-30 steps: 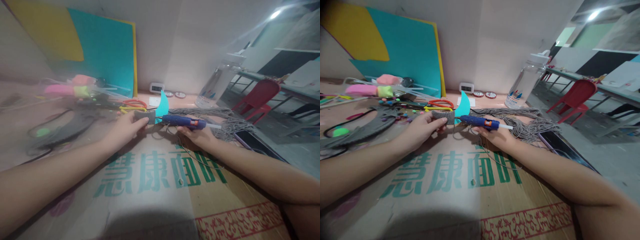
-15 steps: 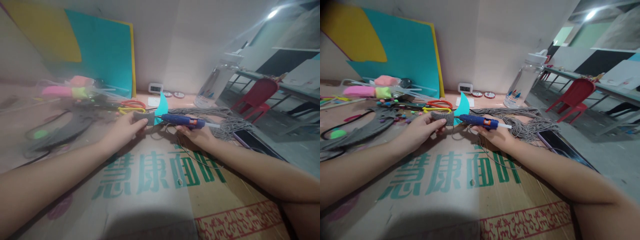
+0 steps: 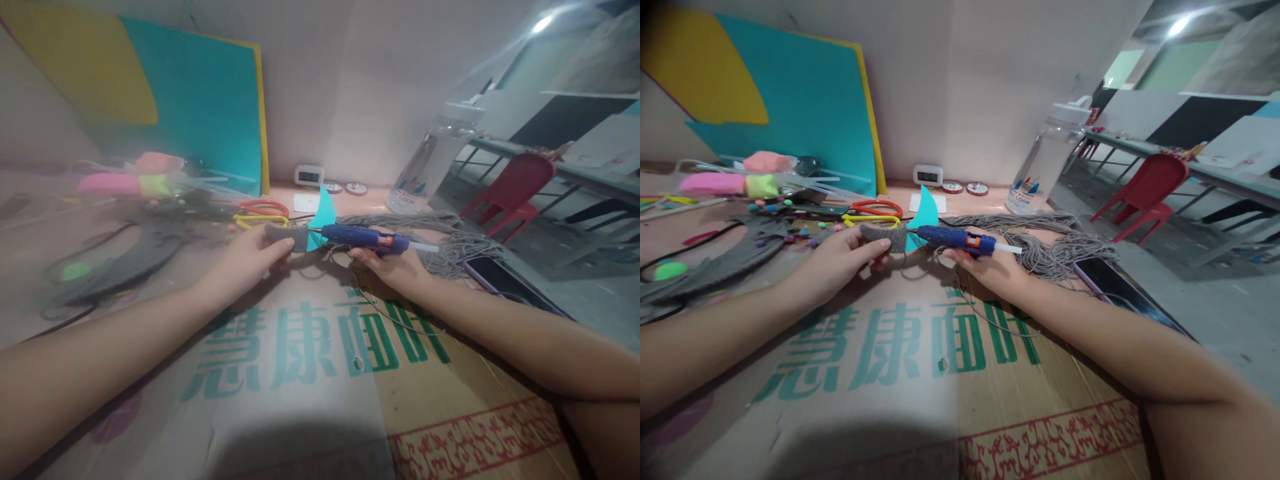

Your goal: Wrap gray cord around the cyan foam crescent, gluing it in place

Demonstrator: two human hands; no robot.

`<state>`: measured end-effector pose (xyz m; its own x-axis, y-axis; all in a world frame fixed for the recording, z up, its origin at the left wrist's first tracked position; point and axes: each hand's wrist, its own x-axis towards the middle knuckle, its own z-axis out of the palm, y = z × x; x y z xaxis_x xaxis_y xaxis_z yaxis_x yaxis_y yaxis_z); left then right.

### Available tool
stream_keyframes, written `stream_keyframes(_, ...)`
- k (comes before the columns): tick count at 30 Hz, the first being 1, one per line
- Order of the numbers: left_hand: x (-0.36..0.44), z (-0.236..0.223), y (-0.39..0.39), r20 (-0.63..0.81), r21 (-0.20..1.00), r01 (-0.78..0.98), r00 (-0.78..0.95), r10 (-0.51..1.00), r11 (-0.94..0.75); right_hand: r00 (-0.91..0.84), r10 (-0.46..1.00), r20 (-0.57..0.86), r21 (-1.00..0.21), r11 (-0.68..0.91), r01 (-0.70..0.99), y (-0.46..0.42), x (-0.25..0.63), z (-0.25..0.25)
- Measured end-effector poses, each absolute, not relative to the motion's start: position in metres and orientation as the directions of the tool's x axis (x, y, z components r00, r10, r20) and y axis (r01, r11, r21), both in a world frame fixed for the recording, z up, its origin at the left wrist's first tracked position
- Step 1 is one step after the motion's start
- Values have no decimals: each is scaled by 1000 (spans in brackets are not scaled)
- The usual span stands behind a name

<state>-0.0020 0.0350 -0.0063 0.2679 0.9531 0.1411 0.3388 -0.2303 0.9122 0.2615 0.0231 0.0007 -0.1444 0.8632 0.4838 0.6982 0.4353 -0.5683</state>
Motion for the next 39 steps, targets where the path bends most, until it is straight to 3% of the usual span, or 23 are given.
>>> stream_keyframes(15,-1,-7,35,126,939,274,285,950,-207,-111,875,472,-576,401,713,26,266,-3)
stream_keyframes(22,-1,-7,35,108,949,249,324,940,-195,-81,830,551,-583,453,675,24,268,-4)
stream_keyframes(28,-3,-6,37,1,990,134,349,937,-51,-259,775,577,-536,598,596,10,263,8)
stream_keyframes(39,1,-2,38,-23,1000,-13,308,951,28,-263,757,598,-573,633,520,4,261,6)
